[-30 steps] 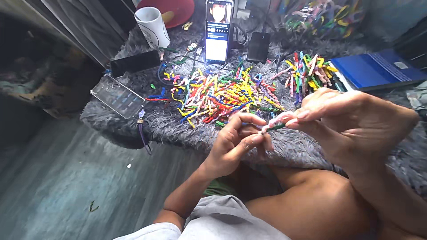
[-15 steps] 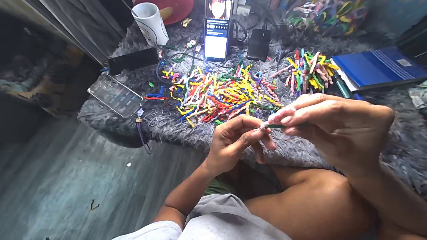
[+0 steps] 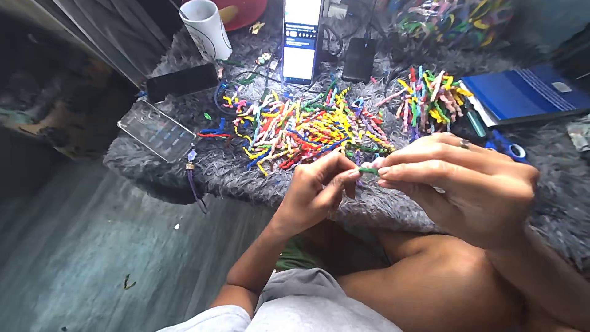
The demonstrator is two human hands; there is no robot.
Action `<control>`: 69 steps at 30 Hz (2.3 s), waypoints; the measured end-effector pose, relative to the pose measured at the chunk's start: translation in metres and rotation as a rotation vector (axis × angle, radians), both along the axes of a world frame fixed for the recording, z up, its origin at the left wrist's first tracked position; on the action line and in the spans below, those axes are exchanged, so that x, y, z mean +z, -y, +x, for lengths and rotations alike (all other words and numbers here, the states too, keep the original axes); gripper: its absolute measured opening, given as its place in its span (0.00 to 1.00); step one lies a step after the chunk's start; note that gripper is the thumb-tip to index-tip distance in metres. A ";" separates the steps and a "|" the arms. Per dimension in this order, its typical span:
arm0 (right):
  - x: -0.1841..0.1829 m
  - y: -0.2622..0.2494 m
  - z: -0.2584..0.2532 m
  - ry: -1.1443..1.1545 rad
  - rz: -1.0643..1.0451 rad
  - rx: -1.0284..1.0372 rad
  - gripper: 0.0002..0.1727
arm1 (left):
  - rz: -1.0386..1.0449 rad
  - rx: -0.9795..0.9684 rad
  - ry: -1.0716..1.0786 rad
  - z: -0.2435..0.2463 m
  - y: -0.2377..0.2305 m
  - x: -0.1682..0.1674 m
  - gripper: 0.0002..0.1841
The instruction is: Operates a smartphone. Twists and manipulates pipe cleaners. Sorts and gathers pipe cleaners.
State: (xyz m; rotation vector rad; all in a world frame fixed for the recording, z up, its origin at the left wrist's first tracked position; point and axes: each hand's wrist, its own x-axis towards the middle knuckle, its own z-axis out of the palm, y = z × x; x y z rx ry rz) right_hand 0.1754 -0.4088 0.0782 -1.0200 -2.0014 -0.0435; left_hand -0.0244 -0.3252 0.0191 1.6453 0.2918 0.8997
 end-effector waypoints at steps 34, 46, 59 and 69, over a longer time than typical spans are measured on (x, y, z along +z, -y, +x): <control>-0.005 -0.010 0.011 -0.280 -0.269 0.115 0.06 | 0.360 -0.038 0.246 -0.005 -0.013 -0.013 0.14; -0.007 -0.005 -0.001 0.074 -0.147 0.146 0.10 | 0.487 -0.206 -0.195 -0.002 -0.009 -0.005 0.11; -0.007 0.002 -0.006 0.178 0.063 0.147 0.06 | -0.295 -0.528 0.054 -0.021 -0.036 -0.012 0.11; -0.012 -0.020 0.007 -0.244 -0.282 0.381 0.08 | -0.440 -0.883 0.458 -0.005 -0.012 -0.032 0.14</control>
